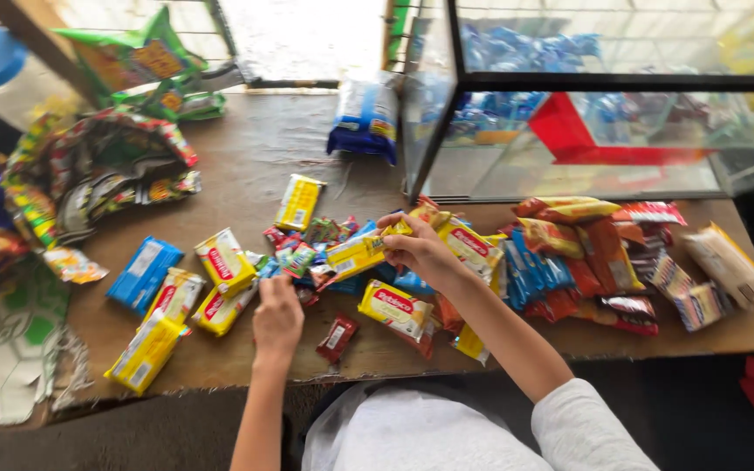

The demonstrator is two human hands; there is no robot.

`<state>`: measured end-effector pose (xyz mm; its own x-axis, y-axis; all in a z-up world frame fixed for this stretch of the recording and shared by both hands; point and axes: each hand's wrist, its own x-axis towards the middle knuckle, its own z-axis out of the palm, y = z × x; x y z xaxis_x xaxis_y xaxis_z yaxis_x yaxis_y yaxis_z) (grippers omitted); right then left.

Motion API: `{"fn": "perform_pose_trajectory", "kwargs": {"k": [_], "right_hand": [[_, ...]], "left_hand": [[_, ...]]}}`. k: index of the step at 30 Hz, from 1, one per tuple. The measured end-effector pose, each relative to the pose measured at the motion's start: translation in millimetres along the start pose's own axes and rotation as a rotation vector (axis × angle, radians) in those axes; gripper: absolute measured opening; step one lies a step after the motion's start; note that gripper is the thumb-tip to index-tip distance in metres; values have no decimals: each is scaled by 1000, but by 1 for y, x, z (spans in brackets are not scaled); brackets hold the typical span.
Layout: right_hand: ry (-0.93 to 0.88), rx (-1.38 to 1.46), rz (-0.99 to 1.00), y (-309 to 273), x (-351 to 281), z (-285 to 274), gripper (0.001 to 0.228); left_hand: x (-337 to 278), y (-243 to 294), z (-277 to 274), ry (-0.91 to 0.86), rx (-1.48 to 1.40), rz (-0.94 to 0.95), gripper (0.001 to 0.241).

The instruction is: The person picks up wrapped candies and snack packs from the wooden counter and places them one at a time into the glass display case, arranging the items inside. They continue transferring items from the counter pile into the case throughout the clip.

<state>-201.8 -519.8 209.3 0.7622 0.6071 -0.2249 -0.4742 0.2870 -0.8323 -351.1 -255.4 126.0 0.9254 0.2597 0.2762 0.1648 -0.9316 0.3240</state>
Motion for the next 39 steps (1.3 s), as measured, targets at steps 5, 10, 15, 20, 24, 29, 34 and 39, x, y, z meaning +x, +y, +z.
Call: {"fn": "perform_pose_trajectory", "kwargs": {"k": [5, 10, 15, 20, 24, 29, 34, 39], "right_hand": [[81, 31, -93, -26, -53, -25, 29], [62, 26, -191, -41, -100, -54, 27], [13, -256, -342, -85, -158, -95, 49], [66, -200, -381, -115, -213, -171, 48], [275, -10, -507, -121, -239, -222, 30], [558, 86, -662, -153, -257, -306, 25], [804, -432, -1001, -260, -246, -407, 20], [1182, -1523, -1043, -366, -214, -458, 22]], "left_hand": [[30, 70, -44, -32, -852, -247, 26], [48, 176, -36, -218, -1584, -274, 39], [57, 299, -6, -353, -1792, -162, 36], [51, 408, 35, -352, -1628, -88, 22], [45, 500, 48, -206, -1451, 135, 30], [47, 580, 56, -233, -1494, 204, 31], [54, 596, 102, -419, -1639, 6, 24], [52, 607, 115, -477, -1718, -133, 16]]}}
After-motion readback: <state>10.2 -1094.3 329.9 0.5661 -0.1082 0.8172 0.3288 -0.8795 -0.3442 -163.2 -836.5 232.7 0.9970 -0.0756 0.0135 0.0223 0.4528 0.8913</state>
